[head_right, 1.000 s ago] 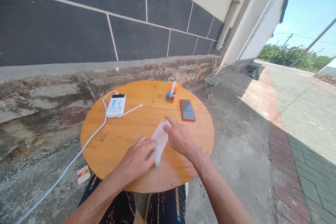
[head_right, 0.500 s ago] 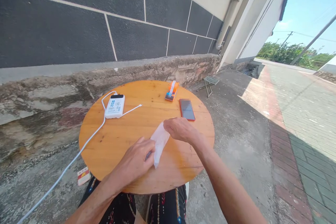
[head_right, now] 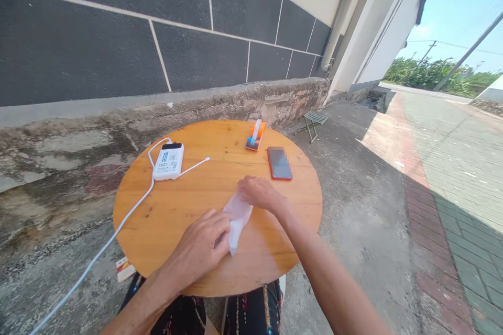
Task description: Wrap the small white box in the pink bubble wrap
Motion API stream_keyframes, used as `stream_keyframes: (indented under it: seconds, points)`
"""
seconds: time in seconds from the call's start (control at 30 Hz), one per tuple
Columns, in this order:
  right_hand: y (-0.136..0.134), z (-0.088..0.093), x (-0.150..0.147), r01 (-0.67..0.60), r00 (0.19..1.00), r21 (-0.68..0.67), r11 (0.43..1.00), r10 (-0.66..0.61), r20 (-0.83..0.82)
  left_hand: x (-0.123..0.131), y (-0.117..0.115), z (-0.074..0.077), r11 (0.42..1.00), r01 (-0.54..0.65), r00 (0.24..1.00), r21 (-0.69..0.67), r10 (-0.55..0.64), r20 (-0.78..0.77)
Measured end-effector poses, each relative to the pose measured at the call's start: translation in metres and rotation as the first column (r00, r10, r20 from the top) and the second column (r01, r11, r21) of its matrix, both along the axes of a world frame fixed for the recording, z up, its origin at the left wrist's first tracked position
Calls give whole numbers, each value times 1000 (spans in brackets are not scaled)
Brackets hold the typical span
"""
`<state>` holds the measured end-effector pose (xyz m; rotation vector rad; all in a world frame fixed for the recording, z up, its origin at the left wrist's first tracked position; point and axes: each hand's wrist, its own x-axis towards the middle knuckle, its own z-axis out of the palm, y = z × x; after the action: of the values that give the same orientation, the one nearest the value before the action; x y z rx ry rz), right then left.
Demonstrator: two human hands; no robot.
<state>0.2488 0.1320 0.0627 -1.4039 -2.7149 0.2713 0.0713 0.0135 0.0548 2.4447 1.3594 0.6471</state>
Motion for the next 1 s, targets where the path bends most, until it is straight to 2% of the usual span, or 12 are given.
stream_keyframes:
  seconds: [0.1,0.17,0.23,0.33,0.43,0.53,0.63,0.83,1.0]
  points:
    - [-19,1,8,90,983,89,992,-75,-167,-1,1,-1,1000,-16,999,-17,17,29]
    - [-45,3,16,144,939,119,982,-98,-328,-1,2,-1,999,-17,998,-28,18,53]
    - [-79,3,22,120,904,108,987,-64,-422,-1,2,-2,999,-11,997,-41,14,81]
    - [-129,-5,21,50,900,125,991,9,-435,-1,2,-4,999,-5,992,-46,11,124]
    - [-155,-21,6,75,913,124,989,-19,-407,0,2,-6,999,-27,988,-38,32,151]
    - [-156,-36,-12,155,897,111,982,-93,-432,2,1,-8,996,-70,981,-49,78,180]
    - [-148,-43,-20,183,872,126,975,-102,-479,4,-2,-7,993,-100,974,-63,111,200]
    - [-151,-38,-13,86,839,117,989,-9,-544,5,-22,-5,980,-154,958,-122,179,225]
    - [-158,-31,-9,52,834,18,998,-34,-551,0,-34,-9,970,-143,929,-196,199,311]
